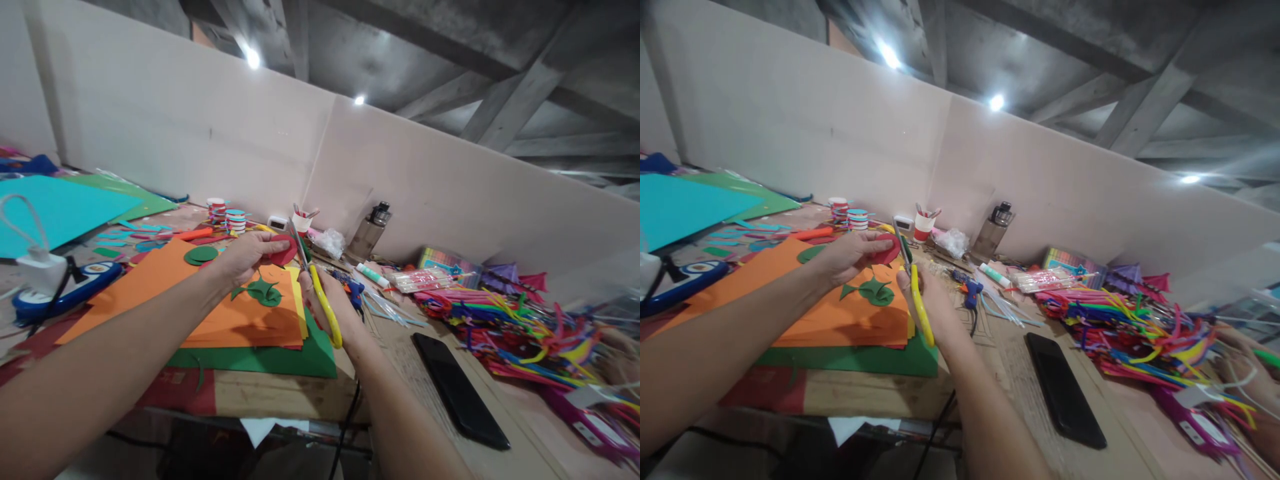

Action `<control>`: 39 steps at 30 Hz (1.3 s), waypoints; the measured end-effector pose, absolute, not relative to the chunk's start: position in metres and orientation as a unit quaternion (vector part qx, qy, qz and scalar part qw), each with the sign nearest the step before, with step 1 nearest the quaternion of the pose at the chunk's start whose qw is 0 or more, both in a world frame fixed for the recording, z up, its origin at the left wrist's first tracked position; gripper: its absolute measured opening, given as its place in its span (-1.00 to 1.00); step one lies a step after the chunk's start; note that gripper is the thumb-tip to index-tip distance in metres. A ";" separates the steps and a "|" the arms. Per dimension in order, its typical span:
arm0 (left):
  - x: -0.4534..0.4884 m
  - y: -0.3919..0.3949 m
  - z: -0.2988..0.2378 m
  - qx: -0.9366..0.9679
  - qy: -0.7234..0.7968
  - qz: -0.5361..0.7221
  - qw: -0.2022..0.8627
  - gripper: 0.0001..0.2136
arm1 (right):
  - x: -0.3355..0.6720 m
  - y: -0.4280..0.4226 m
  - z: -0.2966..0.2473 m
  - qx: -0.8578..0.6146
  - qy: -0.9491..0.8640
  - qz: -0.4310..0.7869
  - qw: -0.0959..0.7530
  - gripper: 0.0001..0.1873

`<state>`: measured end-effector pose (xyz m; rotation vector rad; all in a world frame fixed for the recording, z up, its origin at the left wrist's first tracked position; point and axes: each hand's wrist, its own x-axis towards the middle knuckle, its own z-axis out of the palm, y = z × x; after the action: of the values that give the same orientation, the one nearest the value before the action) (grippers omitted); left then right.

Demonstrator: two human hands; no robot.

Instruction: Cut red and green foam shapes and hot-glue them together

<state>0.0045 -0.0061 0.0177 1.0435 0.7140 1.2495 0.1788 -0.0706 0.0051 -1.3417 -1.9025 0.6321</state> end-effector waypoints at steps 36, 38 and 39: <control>-0.033 0.016 0.016 0.613 0.338 0.443 0.560 -0.89 | 0.180 -0.069 0.006 -0.488 -0.794 0.197 0.304 -0.68; -0.035 0.017 0.015 0.616 0.337 0.441 0.559 -0.90 | 0.179 -0.070 0.007 -0.490 -0.793 0.203 0.301 -0.69; -0.035 0.017 0.015 0.618 0.337 0.438 0.559 -0.90 | 0.179 -0.070 0.007 -0.491 -0.793 0.204 0.298 -0.69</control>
<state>-0.0354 0.0174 0.0151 1.4561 0.7948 1.0328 0.1785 -0.0697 0.0074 -1.3043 -2.1063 0.5407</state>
